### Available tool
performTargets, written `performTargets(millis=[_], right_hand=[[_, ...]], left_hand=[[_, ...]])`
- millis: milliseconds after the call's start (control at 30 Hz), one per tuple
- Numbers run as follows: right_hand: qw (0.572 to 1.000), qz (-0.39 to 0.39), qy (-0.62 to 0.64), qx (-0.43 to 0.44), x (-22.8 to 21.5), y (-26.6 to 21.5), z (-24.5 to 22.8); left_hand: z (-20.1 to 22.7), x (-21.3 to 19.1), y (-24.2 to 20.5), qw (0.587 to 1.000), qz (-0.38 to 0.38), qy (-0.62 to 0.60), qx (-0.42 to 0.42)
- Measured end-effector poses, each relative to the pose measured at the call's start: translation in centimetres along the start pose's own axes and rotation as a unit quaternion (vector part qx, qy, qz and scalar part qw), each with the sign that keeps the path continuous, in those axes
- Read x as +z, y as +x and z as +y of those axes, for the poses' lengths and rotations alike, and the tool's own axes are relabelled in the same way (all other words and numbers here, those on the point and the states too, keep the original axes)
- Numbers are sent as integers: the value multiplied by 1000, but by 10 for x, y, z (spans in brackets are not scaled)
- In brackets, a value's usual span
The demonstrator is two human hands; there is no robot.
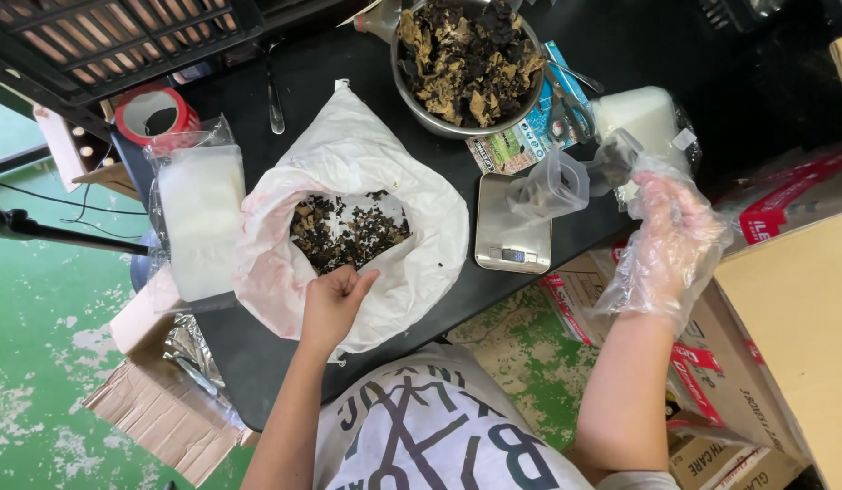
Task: The person packs dried food items from a large white bag into small clear plastic bags. They use a digital scale to weigh the contents and place the filled bags on the table. The person wears disposable gloves throughout the process.
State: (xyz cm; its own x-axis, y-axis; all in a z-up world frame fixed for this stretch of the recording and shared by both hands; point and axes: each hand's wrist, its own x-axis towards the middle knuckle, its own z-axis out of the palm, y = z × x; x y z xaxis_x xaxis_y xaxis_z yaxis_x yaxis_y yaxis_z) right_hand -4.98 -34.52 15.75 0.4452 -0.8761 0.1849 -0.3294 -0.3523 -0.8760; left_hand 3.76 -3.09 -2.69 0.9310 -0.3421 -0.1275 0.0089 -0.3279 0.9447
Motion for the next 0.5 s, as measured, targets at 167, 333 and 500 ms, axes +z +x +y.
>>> performTargets(millis=[167,333,500], right_hand=[[1000,-9,4,-1,-2,-6,-6],[981,-156,81,-79,21,-18,7],[873,-475,66,-90,134,-76,29]], left_hand=[[5,-2,7,999,29,-21,-13],[-28,-8,55,992,94,87,-15],[-71,13,115,953,-72,295,-9]])
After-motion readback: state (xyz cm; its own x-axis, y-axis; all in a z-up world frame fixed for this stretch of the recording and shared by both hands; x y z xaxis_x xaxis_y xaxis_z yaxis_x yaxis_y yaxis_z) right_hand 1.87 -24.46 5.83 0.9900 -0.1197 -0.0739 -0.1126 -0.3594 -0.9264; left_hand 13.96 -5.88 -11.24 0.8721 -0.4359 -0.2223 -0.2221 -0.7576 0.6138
